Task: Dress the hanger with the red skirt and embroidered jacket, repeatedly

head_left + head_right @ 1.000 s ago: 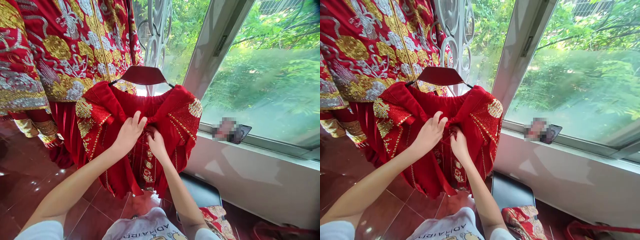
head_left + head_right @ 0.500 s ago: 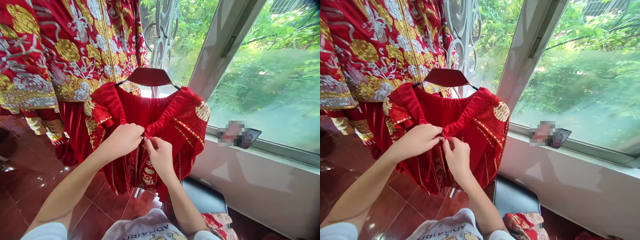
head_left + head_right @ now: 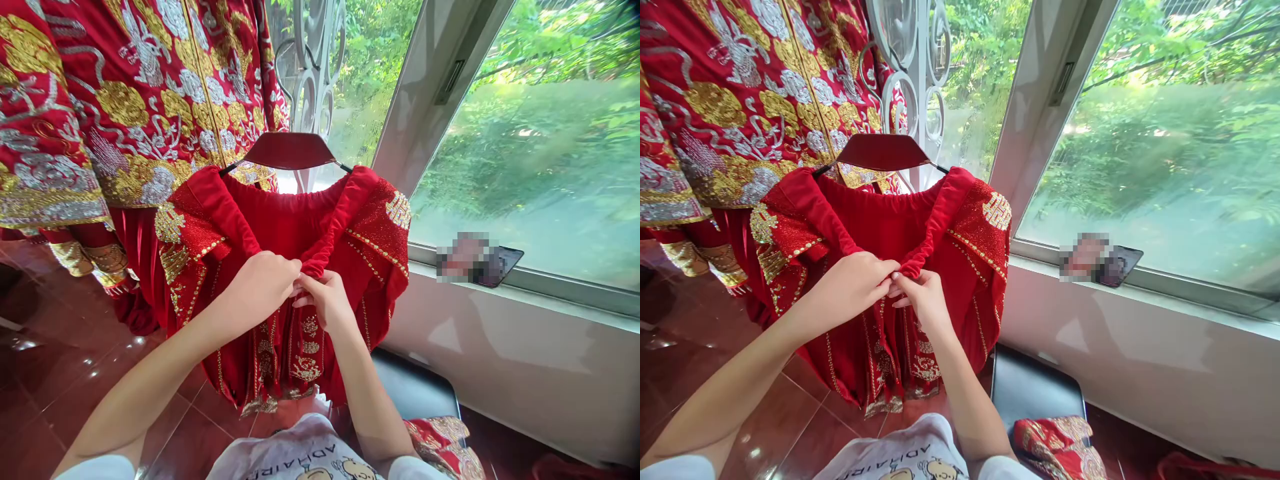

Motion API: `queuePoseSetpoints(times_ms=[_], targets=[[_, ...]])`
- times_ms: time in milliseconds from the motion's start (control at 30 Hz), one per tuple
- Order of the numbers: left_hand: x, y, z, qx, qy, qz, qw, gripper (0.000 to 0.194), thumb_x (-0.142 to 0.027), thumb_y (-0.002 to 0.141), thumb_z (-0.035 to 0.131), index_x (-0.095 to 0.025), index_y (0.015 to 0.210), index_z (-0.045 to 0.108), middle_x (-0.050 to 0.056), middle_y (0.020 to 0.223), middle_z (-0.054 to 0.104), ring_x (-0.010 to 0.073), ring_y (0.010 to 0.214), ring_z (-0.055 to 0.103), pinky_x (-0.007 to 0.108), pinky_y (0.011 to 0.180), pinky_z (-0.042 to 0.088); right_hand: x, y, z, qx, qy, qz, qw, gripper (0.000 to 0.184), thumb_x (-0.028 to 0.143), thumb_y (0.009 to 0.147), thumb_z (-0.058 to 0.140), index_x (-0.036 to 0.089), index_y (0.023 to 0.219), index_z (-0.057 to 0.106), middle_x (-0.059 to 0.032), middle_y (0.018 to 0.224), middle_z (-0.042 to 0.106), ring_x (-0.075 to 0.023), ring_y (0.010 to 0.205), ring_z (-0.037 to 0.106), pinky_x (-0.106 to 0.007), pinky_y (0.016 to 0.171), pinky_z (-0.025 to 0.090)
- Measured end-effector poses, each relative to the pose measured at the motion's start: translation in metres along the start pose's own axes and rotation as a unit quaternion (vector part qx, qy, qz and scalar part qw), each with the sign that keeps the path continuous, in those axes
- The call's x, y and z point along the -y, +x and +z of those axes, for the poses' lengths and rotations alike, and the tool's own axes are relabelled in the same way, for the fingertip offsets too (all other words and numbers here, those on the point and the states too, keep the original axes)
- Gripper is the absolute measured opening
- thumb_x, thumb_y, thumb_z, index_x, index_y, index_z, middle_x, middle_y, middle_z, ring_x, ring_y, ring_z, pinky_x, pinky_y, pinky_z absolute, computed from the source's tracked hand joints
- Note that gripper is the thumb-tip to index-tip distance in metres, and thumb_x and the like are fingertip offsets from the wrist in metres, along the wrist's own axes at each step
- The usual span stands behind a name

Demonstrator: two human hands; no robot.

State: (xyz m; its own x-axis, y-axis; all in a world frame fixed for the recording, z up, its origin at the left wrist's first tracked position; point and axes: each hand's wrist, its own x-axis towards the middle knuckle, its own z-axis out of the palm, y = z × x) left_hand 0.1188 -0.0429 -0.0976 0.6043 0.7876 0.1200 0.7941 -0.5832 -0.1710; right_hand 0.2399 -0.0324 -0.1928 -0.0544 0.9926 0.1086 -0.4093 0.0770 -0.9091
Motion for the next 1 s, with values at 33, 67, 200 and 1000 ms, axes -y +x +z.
queuePoseSetpoints(times_ms=[33, 67, 200, 1000], targets=[[0.001, -0.001, 0.001, -0.005, 0.003, 0.001, 1.0, 0.019, -0.013, 0.088, 0.045, -0.015, 0.087, 0.064, 0.005, 0.077, 0.069, 0.0217, 0.073, 0.066, 0.03, 0.062, 0.041, -0.004, 0.0, 0.002, -0.005, 0.016, -0.005, 1.0, 0.026, 0.035, 0.063, 0.074, 0.012, 0.069, 0.065, -0.0028, 0.06, 0.064, -0.0111, 0.054, 0.059, -0.018, 0.044, 0.049], [0.002, -0.003, 0.003, -0.009, 0.007, 0.002, 1.0, 0.019, -0.012, 0.088, 0.045, -0.015, 0.088, 0.064, 0.006, 0.078, 0.07, 0.0219, 0.074, 0.066, 0.031, 0.064, 0.042, -0.007, -0.001, 0.004, -0.014, 0.031, -0.012, 0.999, 0.023, 0.032, 0.063, 0.074, 0.012, 0.07, 0.065, -0.0026, 0.061, 0.064, -0.0111, 0.054, 0.06, -0.018, 0.044, 0.05], [-0.003, -0.004, 0.008, -0.01, 0.034, -0.001, 0.999, 0.018, -0.007, 0.086, 0.048, -0.015, 0.085, 0.064, 0.005, 0.075, 0.07, 0.0219, 0.071, 0.065, 0.032, 0.067, 0.042, -0.013, -0.006, 0.009, -0.036, 0.074, -0.016, 0.997, 0.023, 0.034, 0.066, 0.073, 0.013, 0.071, 0.064, -0.0018, 0.064, 0.064, -0.0111, 0.056, 0.06, -0.018, 0.042, 0.051], [0.017, -0.019, 0.013, -0.102, 0.133, 0.043, 0.985, 0.027, -0.004, 0.085, 0.041, -0.016, 0.084, 0.065, 0.001, 0.075, 0.069, 0.0152, 0.074, 0.064, 0.045, 0.112, 0.027, -0.029, -0.007, 0.02, -0.039, 0.042, -0.046, 0.997, 0.031, 0.043, 0.068, 0.074, 0.016, 0.07, 0.059, -0.0004, 0.059, 0.061, -0.0108, 0.052, 0.054, -0.02, 0.045, 0.042]])
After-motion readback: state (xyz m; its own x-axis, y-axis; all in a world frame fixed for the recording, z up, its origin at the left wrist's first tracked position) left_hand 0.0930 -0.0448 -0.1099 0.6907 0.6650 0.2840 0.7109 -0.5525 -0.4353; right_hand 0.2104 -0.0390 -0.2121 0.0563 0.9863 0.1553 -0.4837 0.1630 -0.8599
